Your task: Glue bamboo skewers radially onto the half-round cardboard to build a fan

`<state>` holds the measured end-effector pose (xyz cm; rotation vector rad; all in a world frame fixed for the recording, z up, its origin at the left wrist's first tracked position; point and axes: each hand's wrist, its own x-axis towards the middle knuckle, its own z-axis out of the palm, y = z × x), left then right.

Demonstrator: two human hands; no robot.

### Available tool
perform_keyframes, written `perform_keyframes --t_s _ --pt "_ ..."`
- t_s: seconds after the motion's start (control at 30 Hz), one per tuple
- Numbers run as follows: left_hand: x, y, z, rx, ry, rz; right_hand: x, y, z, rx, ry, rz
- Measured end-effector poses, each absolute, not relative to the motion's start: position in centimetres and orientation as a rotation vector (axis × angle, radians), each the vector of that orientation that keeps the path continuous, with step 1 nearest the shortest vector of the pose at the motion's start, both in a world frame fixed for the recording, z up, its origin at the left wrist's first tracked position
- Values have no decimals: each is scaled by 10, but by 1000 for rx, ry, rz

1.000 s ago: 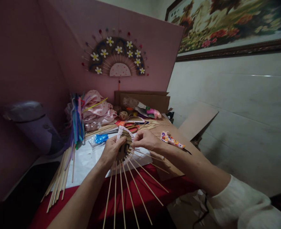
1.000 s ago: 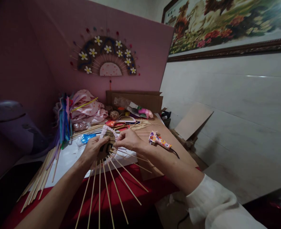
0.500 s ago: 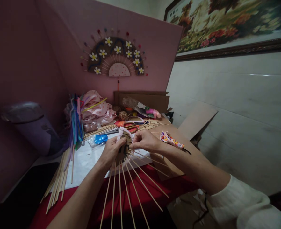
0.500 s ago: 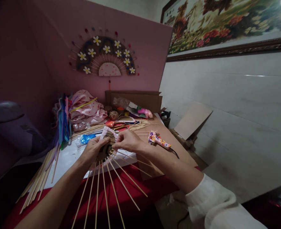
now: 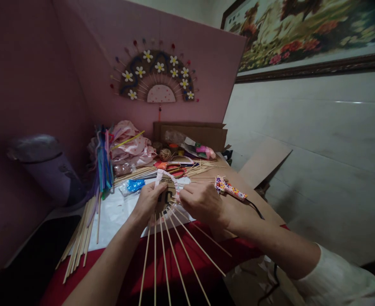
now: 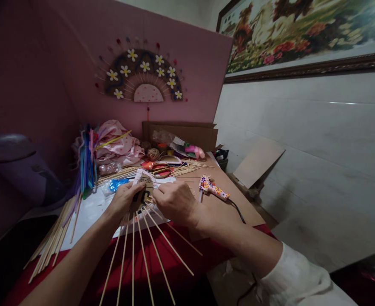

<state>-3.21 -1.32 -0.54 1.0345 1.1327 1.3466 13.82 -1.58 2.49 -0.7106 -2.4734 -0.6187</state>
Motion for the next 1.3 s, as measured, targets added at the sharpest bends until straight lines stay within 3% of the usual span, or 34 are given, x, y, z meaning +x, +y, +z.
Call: perform_keyframes --t_s 0.63,1.3 --pt "-31 -11 -7 1101 1043 1391 135 -11 29 -455 -2514 -830" --pt "-31 -11 -9 1082 1072 1376 136 -10 35 -475 -2460 -896"
